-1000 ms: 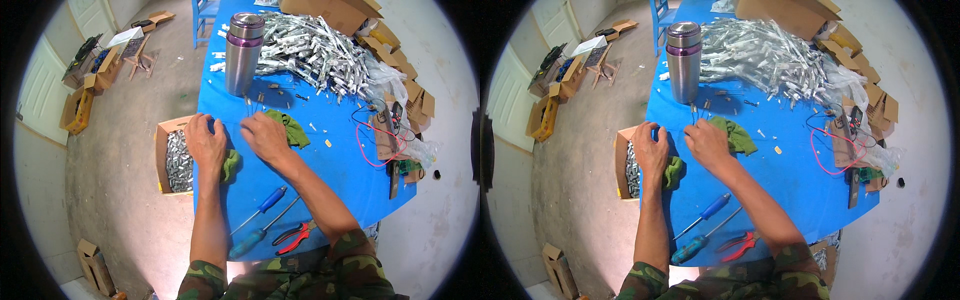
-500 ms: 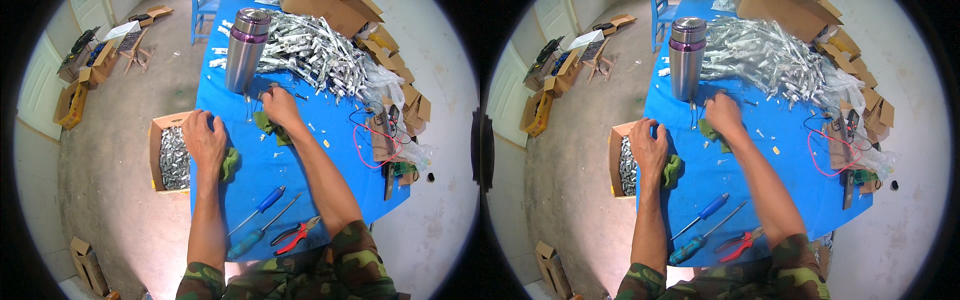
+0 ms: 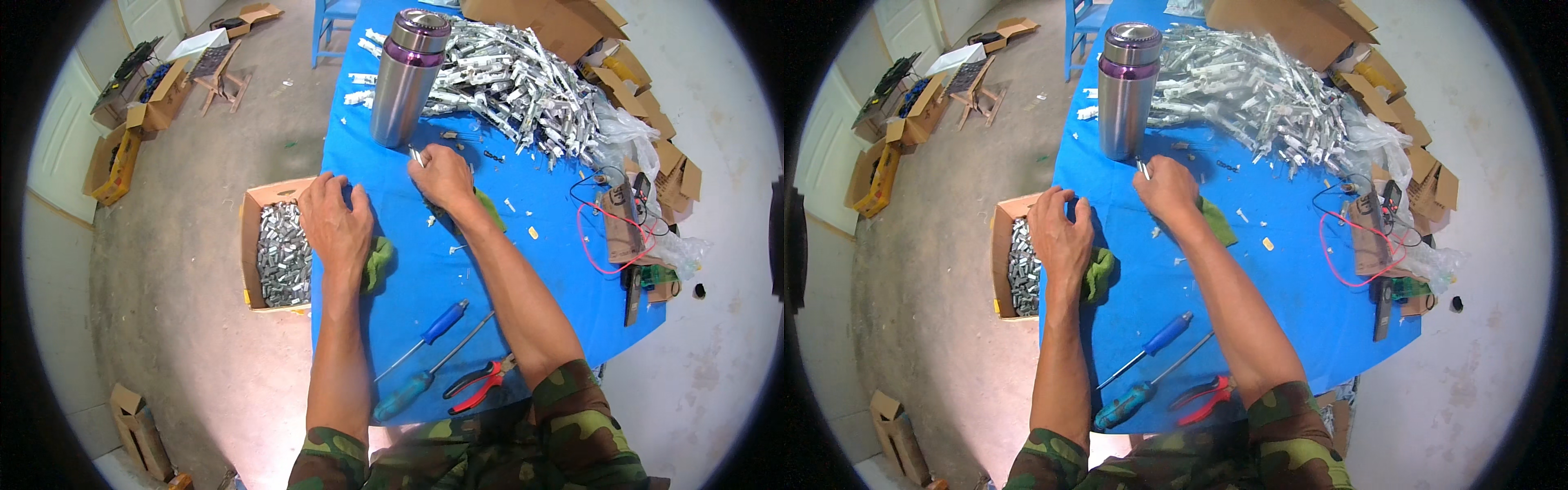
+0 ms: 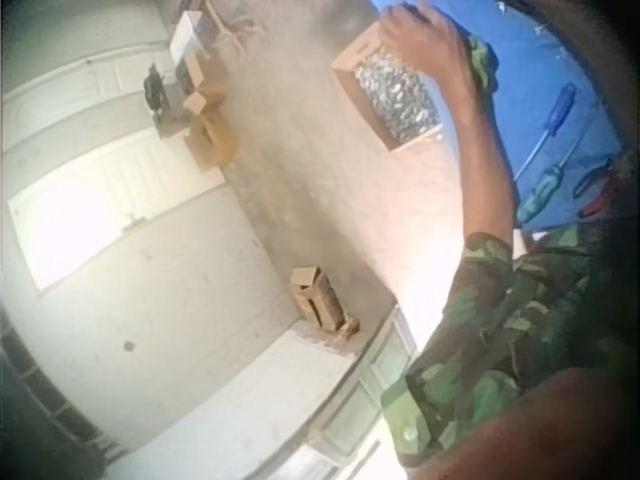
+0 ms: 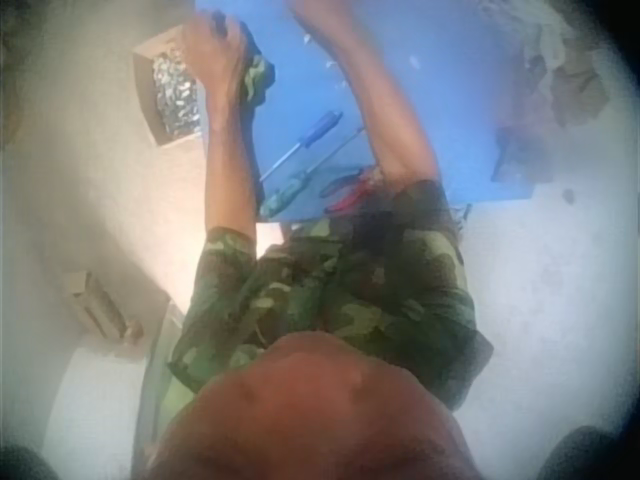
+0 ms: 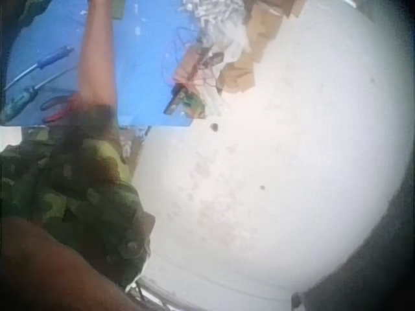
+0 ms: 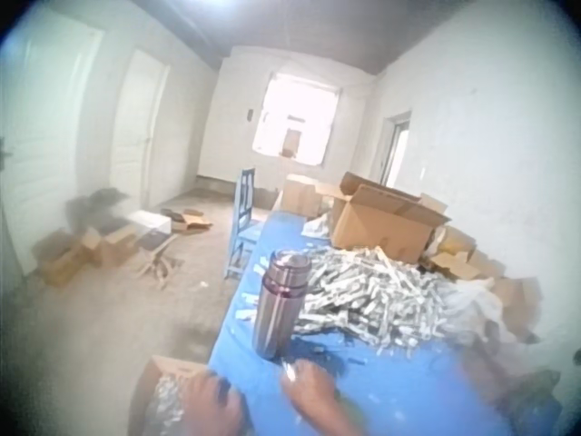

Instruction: The person picks up and disassembles small electronic components on a blue workbench, using a screwdriver to remove internal parts and pliers to pull pieces apart.

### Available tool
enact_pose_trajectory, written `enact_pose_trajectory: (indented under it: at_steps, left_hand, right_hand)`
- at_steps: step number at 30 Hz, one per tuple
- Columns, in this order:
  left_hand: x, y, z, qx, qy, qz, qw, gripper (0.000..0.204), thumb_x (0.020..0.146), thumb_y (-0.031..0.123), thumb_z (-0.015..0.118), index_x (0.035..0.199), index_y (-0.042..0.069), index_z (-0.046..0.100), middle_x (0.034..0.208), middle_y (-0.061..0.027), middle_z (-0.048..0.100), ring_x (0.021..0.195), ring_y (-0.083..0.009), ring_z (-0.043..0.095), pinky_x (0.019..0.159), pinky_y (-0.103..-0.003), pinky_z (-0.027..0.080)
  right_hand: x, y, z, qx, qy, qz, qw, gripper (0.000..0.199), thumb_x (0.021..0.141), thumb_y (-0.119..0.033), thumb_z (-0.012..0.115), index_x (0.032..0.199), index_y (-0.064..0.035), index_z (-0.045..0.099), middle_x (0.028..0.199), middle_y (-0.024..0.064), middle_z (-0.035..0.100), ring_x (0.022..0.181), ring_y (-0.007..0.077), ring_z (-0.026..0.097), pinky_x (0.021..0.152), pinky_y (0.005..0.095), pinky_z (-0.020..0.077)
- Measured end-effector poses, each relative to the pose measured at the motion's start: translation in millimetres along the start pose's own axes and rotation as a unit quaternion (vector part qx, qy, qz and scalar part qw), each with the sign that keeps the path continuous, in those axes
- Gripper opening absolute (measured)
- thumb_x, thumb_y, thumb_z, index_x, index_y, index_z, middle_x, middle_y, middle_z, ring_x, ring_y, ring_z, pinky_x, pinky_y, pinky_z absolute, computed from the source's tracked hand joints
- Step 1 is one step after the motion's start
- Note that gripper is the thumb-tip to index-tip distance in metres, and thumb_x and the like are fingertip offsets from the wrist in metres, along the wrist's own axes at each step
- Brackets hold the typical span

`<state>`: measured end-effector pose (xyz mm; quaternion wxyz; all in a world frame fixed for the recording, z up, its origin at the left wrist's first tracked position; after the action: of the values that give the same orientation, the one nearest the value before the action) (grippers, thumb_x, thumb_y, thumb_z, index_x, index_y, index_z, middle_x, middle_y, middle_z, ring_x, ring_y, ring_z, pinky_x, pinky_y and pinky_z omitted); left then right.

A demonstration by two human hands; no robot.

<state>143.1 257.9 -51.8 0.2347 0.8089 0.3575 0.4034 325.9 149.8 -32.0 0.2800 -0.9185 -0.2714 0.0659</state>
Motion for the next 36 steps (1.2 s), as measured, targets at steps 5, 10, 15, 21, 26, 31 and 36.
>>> enact_pose_trajectory:
  at_steps: [5,10,15,21,26,31,36]
  left_hand:
    - [0,-2,1,-0.009,0.017,0.009,1.000,0.022,0.087,0.019,0.073,0.102,0.003,0.071,0.122,-0.0174,0.067,0.117,-0.0372,0.058,0.102,-0.047,0.044]
    - [1,-1,1,-0.008,0.011,0.005,1.000,0.022,0.088,0.019,0.073,0.101,0.002,0.072,0.122,-0.0175,0.067,0.117,-0.0376,0.058,0.102,-0.047,0.044]
    - [0,-2,1,-0.004,0.009,0.007,1.000,0.022,0.088,0.019,0.073,0.102,0.002,0.072,0.123,-0.0175,0.067,0.118,-0.0376,0.058,0.102,-0.048,0.045]
    - [0,0,1,0.000,-0.005,0.005,1.000,0.023,0.089,0.020,0.073,0.104,0.002,0.072,0.124,-0.0176,0.067,0.119,-0.0369,0.057,0.102,-0.047,0.045]
    - [0,1,0,0.007,-0.009,0.002,1.000,0.023,0.090,0.019,0.072,0.104,0.002,0.072,0.125,-0.0178,0.066,0.119,-0.0365,0.057,0.102,-0.047,0.045]
    - [0,1,1,0.011,-0.008,0.012,1.000,0.023,0.089,0.019,0.073,0.104,0.002,0.072,0.124,-0.0179,0.066,0.119,-0.0358,0.057,0.102,-0.046,0.045]
    - [0,0,2,0.014,-0.015,0.011,1.000,0.023,0.090,0.019,0.072,0.104,0.001,0.072,0.124,-0.0178,0.066,0.119,-0.0356,0.057,0.102,-0.046,0.045]
  right_hand:
    - [13,23,-12,0.218,0.057,0.043,0.973,0.029,0.086,-0.025,0.066,0.085,0.0038,0.068,0.076,0.0167,0.068,0.072,0.0318,0.066,0.067,0.0465,0.0503]
    - [16,49,-49,0.416,-0.002,0.136,0.899,0.019,0.086,-0.017,0.066,0.081,0.0012,0.069,0.076,0.0079,0.065,0.059,0.0112,0.053,0.045,0.0261,0.0347]
    - [22,79,-69,0.517,0.032,0.193,0.834,0.018,0.096,-0.019,0.065,0.086,-0.0044,0.066,0.079,0.0031,0.067,0.060,0.0078,0.056,0.042,0.0200,0.0342]
    - [41,105,-77,0.623,0.061,0.196,0.755,0.012,0.094,-0.020,0.065,0.094,-0.0083,0.064,0.080,0.0018,0.066,0.068,0.0123,0.062,0.047,0.0251,0.0413]
    - [44,98,-76,0.422,0.067,0.168,0.888,0.019,0.087,-0.020,0.074,0.095,-0.0060,0.063,0.074,0.0020,0.061,0.061,0.0134,0.058,0.047,0.0246,0.0420]
    - [65,84,-71,0.012,0.013,0.011,1.000,0.035,0.075,-0.025,0.078,0.100,-0.0005,0.071,0.087,0.0206,0.071,0.074,0.0324,0.069,0.070,0.0429,0.0530]
    - [68,72,-56,-0.057,-0.018,-0.072,0.996,0.026,0.081,-0.024,0.076,0.102,-0.0092,0.073,0.095,0.0188,0.073,0.093,0.0409,0.069,0.080,0.0499,0.0529]
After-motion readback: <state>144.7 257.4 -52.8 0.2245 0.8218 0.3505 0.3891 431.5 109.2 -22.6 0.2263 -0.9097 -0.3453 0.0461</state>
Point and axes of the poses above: each hand's wrist, its own x-axis towards the middle knuckle, its own z-axis out of the palm, y = z × x, the point moved 5 cm from there along x, towards the middle knuckle
